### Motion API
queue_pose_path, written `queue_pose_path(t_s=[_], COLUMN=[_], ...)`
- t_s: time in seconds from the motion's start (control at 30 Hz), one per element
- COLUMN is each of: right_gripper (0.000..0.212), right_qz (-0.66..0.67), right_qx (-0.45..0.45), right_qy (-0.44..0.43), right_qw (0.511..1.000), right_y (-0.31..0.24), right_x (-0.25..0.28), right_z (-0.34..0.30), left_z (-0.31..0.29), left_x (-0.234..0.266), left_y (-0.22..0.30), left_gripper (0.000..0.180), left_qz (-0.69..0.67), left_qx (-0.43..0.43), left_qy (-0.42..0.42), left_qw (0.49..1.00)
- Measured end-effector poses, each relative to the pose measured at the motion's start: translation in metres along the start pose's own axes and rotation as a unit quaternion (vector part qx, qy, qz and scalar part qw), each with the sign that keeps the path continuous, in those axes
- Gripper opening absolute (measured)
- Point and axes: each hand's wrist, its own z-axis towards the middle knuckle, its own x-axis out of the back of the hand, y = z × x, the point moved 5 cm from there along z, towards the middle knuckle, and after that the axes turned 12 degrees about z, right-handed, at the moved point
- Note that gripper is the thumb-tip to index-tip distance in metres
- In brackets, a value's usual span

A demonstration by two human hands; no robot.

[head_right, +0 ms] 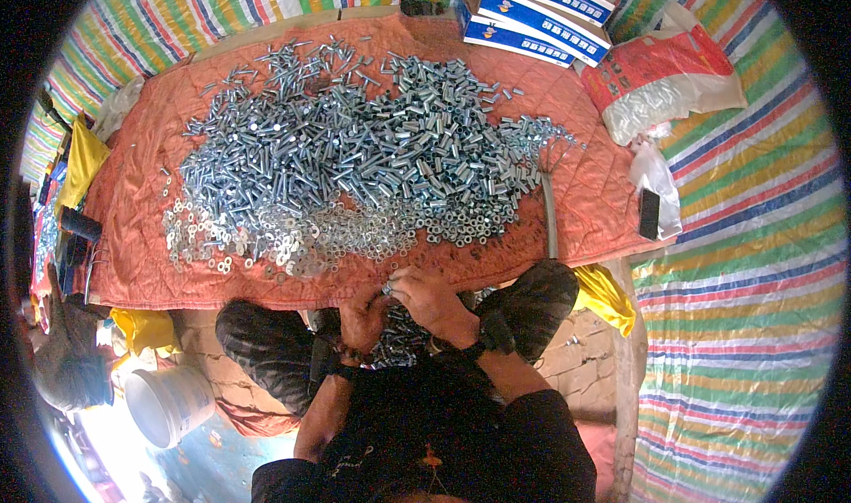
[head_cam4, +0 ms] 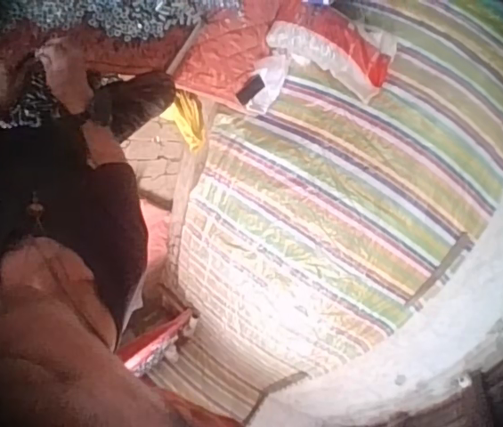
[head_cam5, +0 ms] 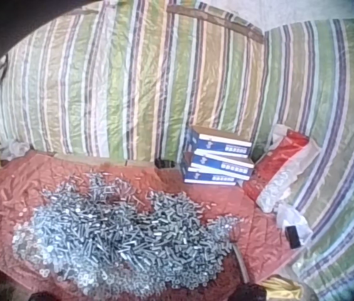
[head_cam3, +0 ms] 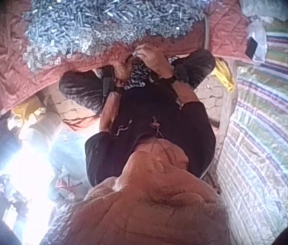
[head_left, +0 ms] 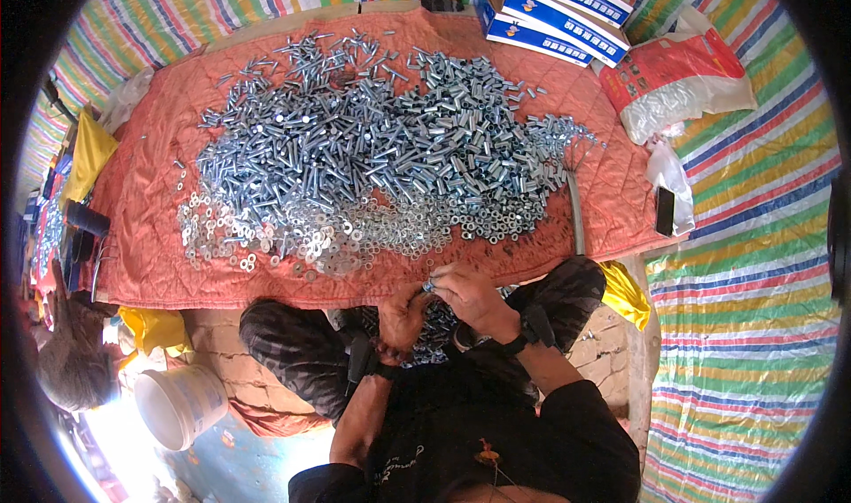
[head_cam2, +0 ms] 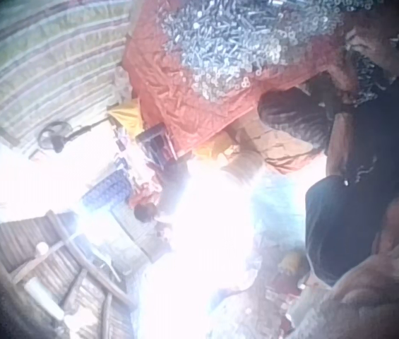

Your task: Assembling nuts and washers onto metal bolts from a large pile.

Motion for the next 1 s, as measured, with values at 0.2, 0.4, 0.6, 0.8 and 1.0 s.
queue_pose_path(t_s=[0.2,0.4,0.6,0.8,1.0], right_gripper=[0.018,0.023,0.02,0.032,0.029], right_qz=[0.073,-0.018,0.147,0.253,0.294], right_qx=[-0.099,-0.174,-0.164,-0.343,-0.219], right_qy=[0.037,-0.009,0.14,-0.135,0.106], right_qw=[0.992,0.984,0.965,0.895,0.924], right_y=[0.009,0.005,-0.006,-0.001,-0.019], right_x=[0.006,-0.004,-0.001,-0.018,-0.008], right_z=[0.006,-0.004,-0.004,-0.026,-0.002], left_z=[0.001,0.004,0.01,0.005,0.01], left_x=[0.008,0.014,0.013,0.015,0.014], left_y=[0.017,0.03,0.021,0.0,0.011], left_gripper=[0.019,0.027,0.023,0.018,0.016], left_qz=[0.074,0.102,0.061,0.049,0.114], left_qx=[-0.106,-0.09,-0.069,-0.018,-0.104], left_qy=[0.078,0.115,0.082,0.101,0.138], left_qw=[0.988,0.984,0.992,0.994,0.978])
